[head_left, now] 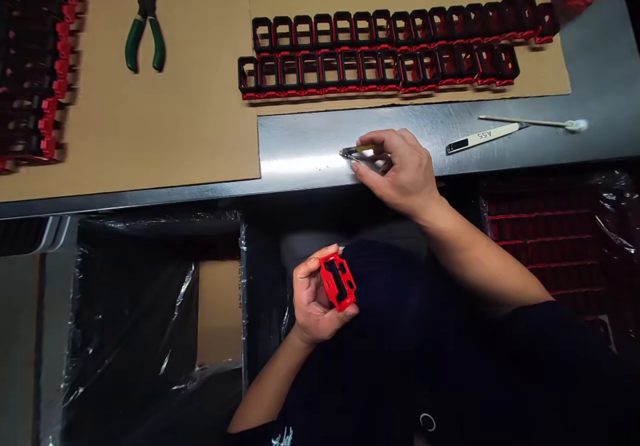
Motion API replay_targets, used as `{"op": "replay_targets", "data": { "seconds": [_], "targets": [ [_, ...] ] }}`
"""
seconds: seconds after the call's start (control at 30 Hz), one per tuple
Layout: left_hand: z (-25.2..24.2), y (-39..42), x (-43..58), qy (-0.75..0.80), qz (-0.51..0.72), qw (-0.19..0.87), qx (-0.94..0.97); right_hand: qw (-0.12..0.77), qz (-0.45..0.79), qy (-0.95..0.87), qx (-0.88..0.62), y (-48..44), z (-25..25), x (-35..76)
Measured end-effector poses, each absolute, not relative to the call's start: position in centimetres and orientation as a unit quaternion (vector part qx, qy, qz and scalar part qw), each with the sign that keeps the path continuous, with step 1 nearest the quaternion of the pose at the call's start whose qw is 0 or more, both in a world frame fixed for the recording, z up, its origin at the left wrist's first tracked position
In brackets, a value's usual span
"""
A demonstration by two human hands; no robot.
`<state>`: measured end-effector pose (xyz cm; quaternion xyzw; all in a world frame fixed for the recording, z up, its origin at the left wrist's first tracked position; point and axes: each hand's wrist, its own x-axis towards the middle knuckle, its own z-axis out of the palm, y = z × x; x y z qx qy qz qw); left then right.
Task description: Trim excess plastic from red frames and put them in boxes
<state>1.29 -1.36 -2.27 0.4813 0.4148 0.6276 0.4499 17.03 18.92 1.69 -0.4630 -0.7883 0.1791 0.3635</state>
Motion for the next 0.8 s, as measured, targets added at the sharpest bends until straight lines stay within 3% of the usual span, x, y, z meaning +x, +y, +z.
{"op": "replay_targets", "data": {
  "seconds": [0.17,0.37,0.43,0.63,0.8],
  "targets": [
    [-2.4,-1.6,1.6,0.425,0.624,0.451,0.476,0.343,0.11,-0.813,-0.459,21.3,0.9,16.1],
    [-2.5,-1.5,1.6,0.421,0.625,0.456,0.474,0.436,0.149,-0.774,-0.434,16.3,2.9,17.4],
    [-2.7,-1.5,1.5,0.416,0.623,0.457,0.48,0.426,0.262,-0.754,-0.425,12.9,3.0,18.6],
    [-3.4,-1.1,1.8,0.393,0.604,0.515,0.465,0.219,0.737,-0.5,-0.398,5.7,0.6,20.5],
    [-3.6,-0.9,1.7,0.399,0.571,0.545,0.467,0.198,0.851,-0.362,-0.325,4.9,-0.2,20.2]
  ]
}}
